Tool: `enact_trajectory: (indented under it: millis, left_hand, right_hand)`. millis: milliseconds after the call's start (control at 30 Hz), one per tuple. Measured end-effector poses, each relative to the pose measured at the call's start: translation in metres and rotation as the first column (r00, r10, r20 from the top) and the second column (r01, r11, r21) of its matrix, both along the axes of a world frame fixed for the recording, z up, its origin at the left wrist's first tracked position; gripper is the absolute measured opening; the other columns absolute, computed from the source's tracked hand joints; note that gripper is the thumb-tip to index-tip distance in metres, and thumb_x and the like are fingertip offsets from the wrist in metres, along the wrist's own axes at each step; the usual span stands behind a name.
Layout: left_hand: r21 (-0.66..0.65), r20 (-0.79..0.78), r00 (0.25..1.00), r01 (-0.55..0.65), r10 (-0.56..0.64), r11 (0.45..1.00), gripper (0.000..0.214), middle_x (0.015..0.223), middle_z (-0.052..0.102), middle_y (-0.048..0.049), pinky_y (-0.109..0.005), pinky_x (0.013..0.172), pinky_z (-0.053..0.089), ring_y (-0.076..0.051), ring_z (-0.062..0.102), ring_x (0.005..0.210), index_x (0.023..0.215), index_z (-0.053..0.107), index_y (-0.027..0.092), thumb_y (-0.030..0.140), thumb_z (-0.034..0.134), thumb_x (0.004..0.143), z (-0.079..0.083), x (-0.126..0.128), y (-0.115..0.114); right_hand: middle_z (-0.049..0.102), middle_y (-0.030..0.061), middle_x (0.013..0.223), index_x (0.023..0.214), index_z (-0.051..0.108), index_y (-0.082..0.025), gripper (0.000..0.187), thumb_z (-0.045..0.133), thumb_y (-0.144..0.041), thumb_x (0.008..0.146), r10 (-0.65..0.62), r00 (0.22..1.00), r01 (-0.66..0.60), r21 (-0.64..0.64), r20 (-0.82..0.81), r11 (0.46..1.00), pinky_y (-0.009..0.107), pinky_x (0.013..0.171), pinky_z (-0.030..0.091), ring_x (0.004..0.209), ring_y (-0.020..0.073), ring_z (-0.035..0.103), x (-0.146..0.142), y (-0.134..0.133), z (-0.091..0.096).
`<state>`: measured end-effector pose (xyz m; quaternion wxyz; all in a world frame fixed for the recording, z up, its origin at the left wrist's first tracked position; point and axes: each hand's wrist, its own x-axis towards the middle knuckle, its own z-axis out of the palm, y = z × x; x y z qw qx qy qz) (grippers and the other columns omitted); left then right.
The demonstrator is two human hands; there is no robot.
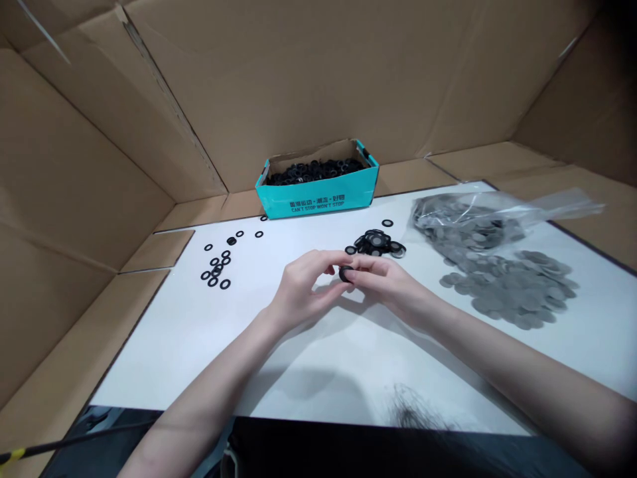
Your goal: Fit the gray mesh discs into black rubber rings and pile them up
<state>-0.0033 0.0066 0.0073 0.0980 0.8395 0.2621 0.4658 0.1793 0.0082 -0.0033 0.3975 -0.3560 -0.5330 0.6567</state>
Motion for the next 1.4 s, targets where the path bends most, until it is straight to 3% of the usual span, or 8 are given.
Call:
enact_trajectory:
  millis: [167, 300, 600, 767, 933, 1033, 1200, 1400]
  left_hand:
    - [0.022, -0.034, 0.999, 0.006, -0.005, 1.000, 0.027, 0.100, 0.073, -0.0051, -0.027, 0.075, 0.056, -0.014, 0.067, 0.083, 0.111, 0.059, 0.019, 0.017, 0.067, 0.085, 0.000, 0.000, 0.000]
    - [0.024, -0.049, 0.999, 0.020, -0.019, 1.000, 0.027, 0.103, 0.072, -0.0067, -0.030, 0.079, 0.056, -0.016, 0.067, 0.092, 0.114, 0.059, 0.019, 0.016, 0.064, 0.087, 0.000, 0.000, 0.000]
    - [-0.102, -0.020, 0.994, 0.103, -0.106, 0.989, 0.026, 0.105, 0.071, -0.0067, -0.030, 0.081, 0.056, -0.016, 0.067, 0.091, 0.114, 0.060, 0.020, 0.017, 0.063, 0.089, 0.001, -0.004, 0.002]
    - [-0.194, -0.075, 0.984, 0.145, -0.162, 0.970, 0.035, 0.114, 0.070, -0.0074, -0.034, 0.091, 0.054, -0.018, 0.066, 0.106, 0.124, 0.056, 0.023, 0.008, 0.051, 0.092, 0.003, -0.008, 0.003]
    - [-0.080, -0.076, 0.990, 0.116, -0.122, 0.990, 0.038, 0.110, 0.067, -0.0090, -0.036, 0.086, 0.053, -0.021, 0.063, 0.099, 0.124, 0.055, 0.022, 0.022, 0.067, 0.087, 0.001, -0.004, 0.003]
    - [-0.036, -0.078, 0.994, 0.080, -0.083, 0.996, 0.032, 0.104, 0.069, -0.0070, -0.033, 0.082, 0.053, -0.019, 0.063, 0.093, 0.120, 0.057, 0.022, 0.019, 0.065, 0.089, 0.000, -0.002, 0.003]
    - [-0.095, -0.117, 0.986, 0.106, -0.117, 0.990, 0.029, 0.110, 0.071, -0.0076, -0.034, 0.085, 0.053, -0.019, 0.065, 0.097, 0.121, 0.057, 0.022, 0.016, 0.059, 0.092, 0.004, -0.005, 0.002]
    - [-0.086, -0.087, 0.988, 0.118, -0.126, 0.989, 0.030, 0.109, 0.072, -0.0077, -0.033, 0.084, 0.055, -0.019, 0.066, 0.094, 0.117, 0.058, 0.021, 0.019, 0.066, 0.088, 0.004, -0.003, 0.002]
  right_hand:
    - [0.061, 0.0018, 0.077, 0.075, 0.067, -0.018, 0.032, 0.077, -0.048, 0.071, -0.007, 1.000, 0.007, -0.007, -0.011, 1.000, 0.030, 0.072, 0.042, 0.076, 0.0151, 0.054, 0.001, 0.001, -0.004]
    - [0.067, 0.0036, 0.087, 0.081, 0.070, -0.018, 0.033, 0.077, -0.049, 0.072, 0.003, 1.000, -0.003, 0.024, 0.030, 1.000, 0.031, 0.076, 0.045, 0.080, 0.0163, 0.058, 0.003, 0.005, -0.008]
    - [0.070, 0.0072, 0.103, 0.093, 0.073, -0.019, 0.035, 0.075, -0.049, 0.074, 0.034, 0.998, -0.037, 0.058, 0.062, 0.998, 0.036, 0.086, 0.048, 0.096, 0.0215, 0.063, 0.004, 0.005, -0.004]
    - [0.068, 0.0045, 0.092, 0.092, 0.072, -0.018, 0.031, 0.076, -0.042, 0.072, -0.005, 0.997, 0.002, 0.046, 0.075, 0.999, 0.031, 0.073, 0.046, 0.084, 0.0174, 0.061, 0.004, 0.007, -0.010]
    - [0.062, 0.0020, 0.078, 0.085, 0.069, -0.017, 0.033, 0.075, -0.047, 0.072, -0.023, 0.995, 0.024, -0.014, 0.096, 1.000, 0.026, 0.055, 0.037, 0.068, 0.0137, 0.055, 0.003, 0.006, -0.012]
    - [0.061, 0.0020, 0.078, 0.083, 0.069, -0.017, 0.033, 0.076, -0.046, 0.071, 0.004, 0.997, -0.003, -0.007, 0.078, 1.000, 0.026, 0.059, 0.040, 0.071, 0.0141, 0.056, 0.003, 0.007, -0.011]
    - [0.062, 0.0023, 0.079, 0.077, 0.070, -0.017, 0.028, 0.077, -0.043, 0.069, 0.024, 0.998, -0.023, -0.019, 0.059, 1.000, 0.029, 0.065, 0.043, 0.074, 0.0150, 0.056, 0.005, 0.007, -0.004]
    - [0.065, 0.0036, 0.083, 0.075, 0.071, -0.018, 0.025, 0.076, -0.041, 0.068, 0.036, 0.997, -0.034, -0.042, 0.062, 0.999, 0.030, 0.069, 0.045, 0.077, 0.0165, 0.059, 0.005, 0.004, -0.003]
